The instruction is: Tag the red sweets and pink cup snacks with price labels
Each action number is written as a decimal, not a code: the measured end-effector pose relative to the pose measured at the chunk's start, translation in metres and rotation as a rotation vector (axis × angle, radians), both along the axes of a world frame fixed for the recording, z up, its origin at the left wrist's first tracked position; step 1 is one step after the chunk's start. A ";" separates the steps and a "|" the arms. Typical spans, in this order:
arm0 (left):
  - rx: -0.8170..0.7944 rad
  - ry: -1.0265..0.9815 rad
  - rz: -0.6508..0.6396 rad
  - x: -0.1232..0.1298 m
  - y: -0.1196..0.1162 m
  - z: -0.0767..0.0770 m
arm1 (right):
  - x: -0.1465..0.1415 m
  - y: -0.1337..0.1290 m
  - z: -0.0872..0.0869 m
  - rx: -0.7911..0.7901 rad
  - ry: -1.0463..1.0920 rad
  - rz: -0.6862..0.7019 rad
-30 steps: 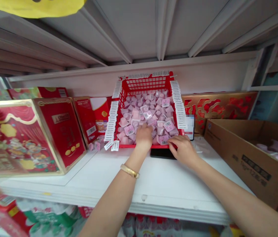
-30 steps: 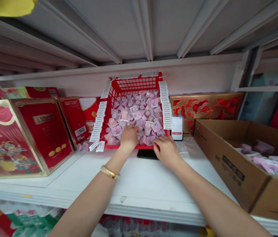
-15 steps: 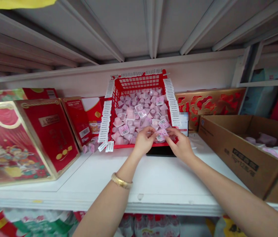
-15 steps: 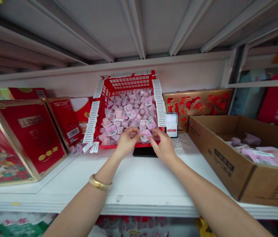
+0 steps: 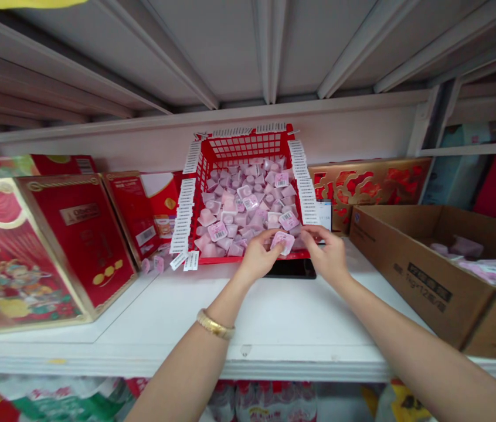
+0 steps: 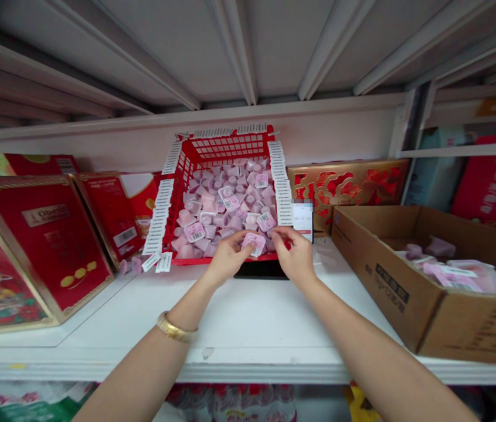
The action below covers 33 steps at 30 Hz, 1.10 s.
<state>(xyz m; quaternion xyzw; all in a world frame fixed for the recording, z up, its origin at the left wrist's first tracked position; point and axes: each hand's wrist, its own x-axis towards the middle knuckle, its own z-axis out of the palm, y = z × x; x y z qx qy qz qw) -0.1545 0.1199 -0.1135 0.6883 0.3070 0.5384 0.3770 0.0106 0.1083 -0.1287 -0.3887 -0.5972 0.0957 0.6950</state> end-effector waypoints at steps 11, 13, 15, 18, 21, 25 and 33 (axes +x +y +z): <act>-0.135 -0.255 -0.016 0.003 -0.003 0.003 | 0.030 0.031 0.006 -0.375 0.663 0.101; -0.142 -0.276 -0.013 0.003 -0.004 0.003 | 0.031 0.032 0.006 -0.396 0.678 0.131; -0.142 -0.277 -0.014 0.003 -0.004 0.003 | 0.032 0.032 0.006 -0.406 0.684 0.152; -0.143 -0.279 -0.015 0.002 -0.003 0.003 | 0.031 0.032 0.007 -0.404 0.686 0.172; -0.140 -0.282 -0.015 0.002 -0.002 0.002 | 0.029 0.031 0.008 -0.376 0.680 0.192; -0.139 -0.284 -0.009 0.002 -0.002 0.002 | 0.024 0.024 0.009 -0.323 0.656 0.203; -0.178 -0.281 -0.005 0.003 -0.005 0.001 | 0.001 0.003 0.012 -0.210 0.626 0.395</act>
